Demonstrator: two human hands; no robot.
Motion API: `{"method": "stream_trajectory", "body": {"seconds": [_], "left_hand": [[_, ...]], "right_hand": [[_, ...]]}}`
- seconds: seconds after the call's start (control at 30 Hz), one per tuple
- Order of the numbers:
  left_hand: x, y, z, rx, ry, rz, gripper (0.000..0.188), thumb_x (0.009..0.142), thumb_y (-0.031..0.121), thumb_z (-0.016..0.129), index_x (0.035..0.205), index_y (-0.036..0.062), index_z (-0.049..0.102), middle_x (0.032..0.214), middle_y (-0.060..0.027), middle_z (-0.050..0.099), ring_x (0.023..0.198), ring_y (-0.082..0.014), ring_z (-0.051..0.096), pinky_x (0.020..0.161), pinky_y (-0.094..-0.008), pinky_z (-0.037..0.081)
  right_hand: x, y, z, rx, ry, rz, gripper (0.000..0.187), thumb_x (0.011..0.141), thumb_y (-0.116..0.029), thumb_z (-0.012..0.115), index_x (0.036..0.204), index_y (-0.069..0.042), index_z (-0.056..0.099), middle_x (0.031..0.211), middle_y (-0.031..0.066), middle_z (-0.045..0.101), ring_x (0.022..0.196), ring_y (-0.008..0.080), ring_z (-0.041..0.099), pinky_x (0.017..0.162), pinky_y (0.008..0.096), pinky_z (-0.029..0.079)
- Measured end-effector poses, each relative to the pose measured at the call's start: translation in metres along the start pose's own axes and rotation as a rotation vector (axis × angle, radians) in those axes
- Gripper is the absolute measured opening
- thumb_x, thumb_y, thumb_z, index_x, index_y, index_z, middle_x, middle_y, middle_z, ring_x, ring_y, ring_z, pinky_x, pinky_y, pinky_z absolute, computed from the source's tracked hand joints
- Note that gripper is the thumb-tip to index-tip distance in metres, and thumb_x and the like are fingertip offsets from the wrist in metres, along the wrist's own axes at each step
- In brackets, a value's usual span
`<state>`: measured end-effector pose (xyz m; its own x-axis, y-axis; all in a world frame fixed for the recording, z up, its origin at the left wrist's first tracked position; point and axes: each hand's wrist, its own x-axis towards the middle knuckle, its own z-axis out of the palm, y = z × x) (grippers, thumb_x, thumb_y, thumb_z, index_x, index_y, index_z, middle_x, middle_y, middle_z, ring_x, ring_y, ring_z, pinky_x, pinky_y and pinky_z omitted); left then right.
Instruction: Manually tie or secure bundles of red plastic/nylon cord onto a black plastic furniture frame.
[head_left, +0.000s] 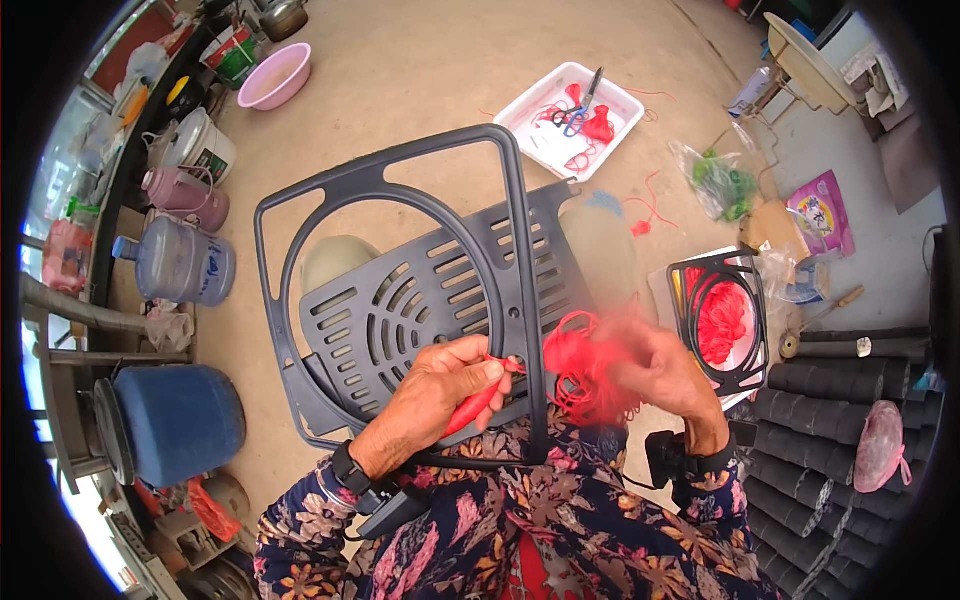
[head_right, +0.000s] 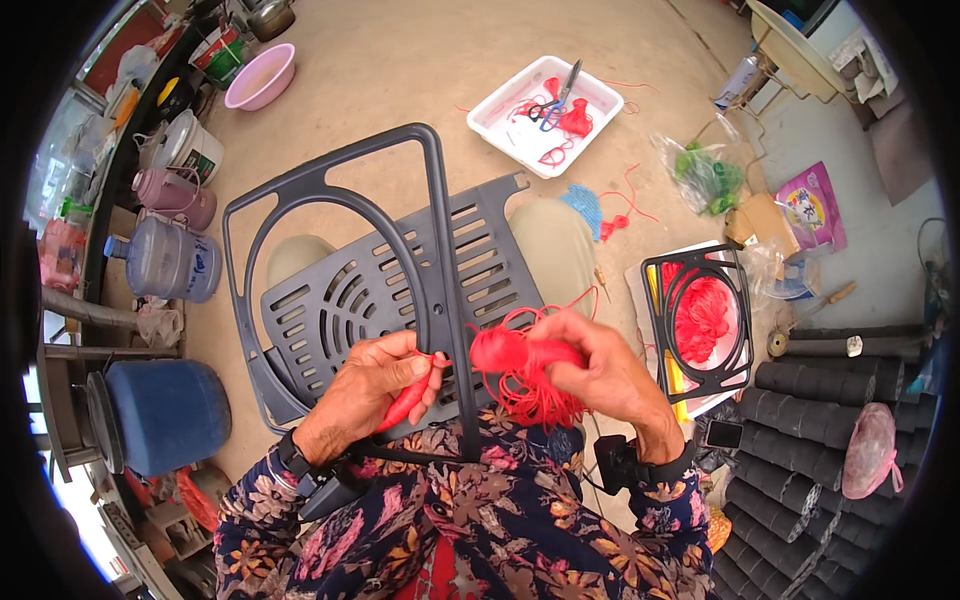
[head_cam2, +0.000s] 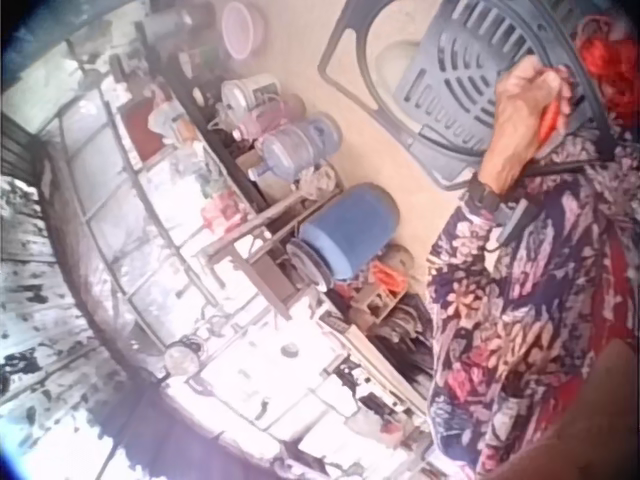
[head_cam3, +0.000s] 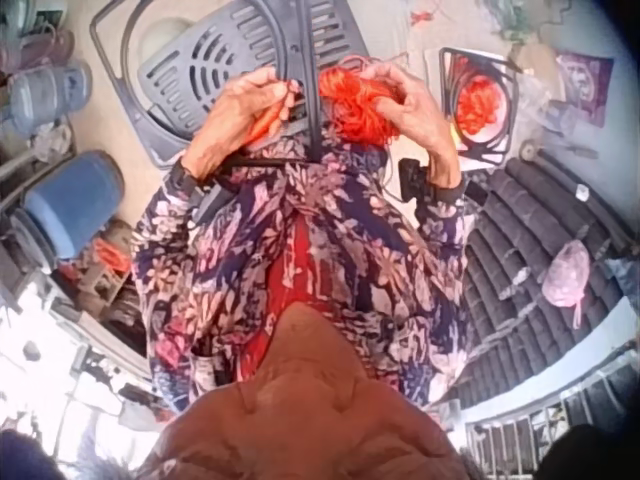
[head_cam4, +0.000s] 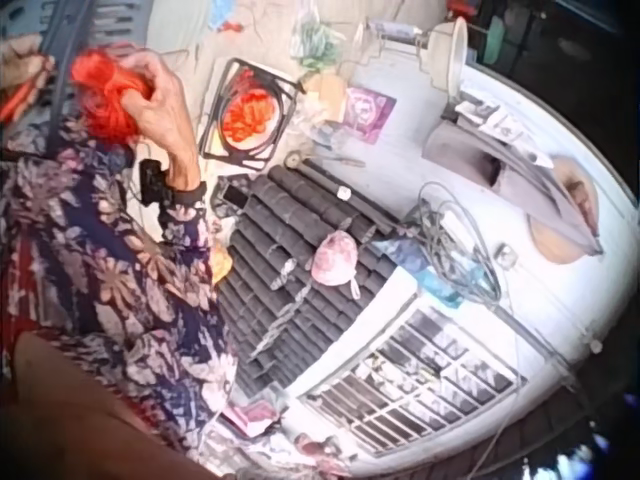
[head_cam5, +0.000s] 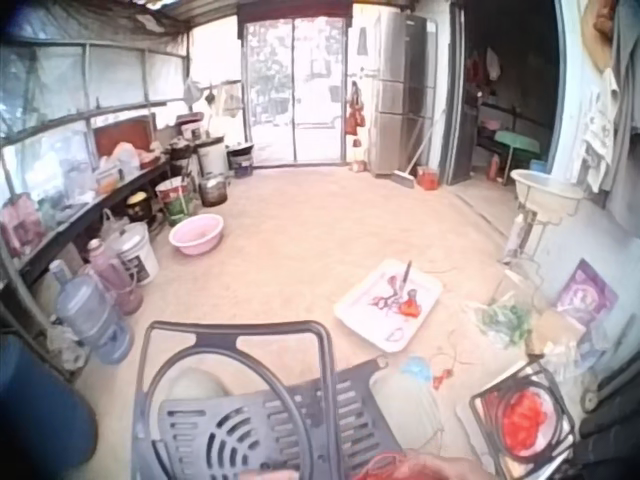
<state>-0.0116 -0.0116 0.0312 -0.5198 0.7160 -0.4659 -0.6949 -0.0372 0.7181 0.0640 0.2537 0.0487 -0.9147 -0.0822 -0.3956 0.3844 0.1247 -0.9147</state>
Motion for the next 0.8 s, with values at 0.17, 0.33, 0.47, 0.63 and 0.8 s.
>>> {"method": "stream_trajectory", "body": {"seconds": [0.17, 0.33, 0.47, 0.63, 0.8], "left_hand": [[-0.001, -0.006, -0.002, 0.149, 0.067, 0.151, 0.029, 0.094, 0.021, 0.062, 0.109, -0.0035, 0.061, 0.095, -0.0056, 0.065, 0.081, -0.0123, 0.06, 0.073, -0.0233, 0.05], [-0.002, -0.008, -0.001, -0.009, -0.02, 0.083, 0.023, 0.097, 0.012, 0.055, 0.112, -0.0039, 0.061, 0.098, -0.0044, 0.065, 0.088, -0.0083, 0.059, 0.079, -0.0231, 0.05], [0.0, -0.017, -0.008, -0.102, -0.047, 0.089, 0.023, 0.098, 0.009, 0.051, 0.113, -0.0054, 0.06, 0.102, -0.0064, 0.065, 0.089, -0.0086, 0.06, 0.08, -0.0237, 0.05], [-0.001, -0.027, -0.004, -0.086, -0.002, -0.006, 0.023, 0.099, 0.01, 0.051, 0.112, -0.0054, 0.061, 0.103, -0.0049, 0.065, 0.087, -0.0077, 0.059, 0.079, -0.0231, 0.05], [0.002, -0.029, -0.008, -0.047, 0.021, -0.044, 0.023, 0.1, 0.01, 0.049, 0.111, -0.0064, 0.06, 0.103, -0.0044, 0.064, 0.087, -0.0063, 0.057, 0.078, -0.0217, 0.049]], "right_hand": [[0.004, 0.008, 0.027, -0.34, -0.227, -0.09, 0.029, 0.079, -0.004, 0.057, 0.107, -0.001, 0.059, 0.101, 0.0087, 0.065, 0.092, 0.0136, 0.061, 0.084, 0.026, 0.047], [0.022, 0.025, 0.061, 0.023, -0.427, -0.157, 0.03, 0.085, -0.005, 0.065, 0.115, -0.004, 0.059, 0.11, 0.0053, 0.063, 0.102, 0.0117, 0.058, 0.092, 0.0274, 0.045], [0.021, 0.036, 0.071, 0.414, -0.418, -0.073, 0.044, 0.087, 0.001, 0.064, 0.128, -0.004, 0.049, 0.121, 0.0039, 0.056, 0.112, 0.0127, 0.054, 0.098, 0.0298, 0.044], [0.005, 0.033, 0.073, 0.358, -0.272, -0.026, 0.047, 0.088, 0.001, 0.064, 0.13, 0.0, 0.044, 0.119, 0.0073, 0.057, 0.114, 0.0159, 0.055, 0.102, 0.0306, 0.042], [-0.004, 0.024, 0.049, 0.155, -0.206, 0.027, 0.038, 0.089, 0.002, 0.063, 0.123, 0.0, 0.048, 0.116, 0.0067, 0.057, 0.108, 0.0151, 0.056, 0.095, 0.0298, 0.046]]}}
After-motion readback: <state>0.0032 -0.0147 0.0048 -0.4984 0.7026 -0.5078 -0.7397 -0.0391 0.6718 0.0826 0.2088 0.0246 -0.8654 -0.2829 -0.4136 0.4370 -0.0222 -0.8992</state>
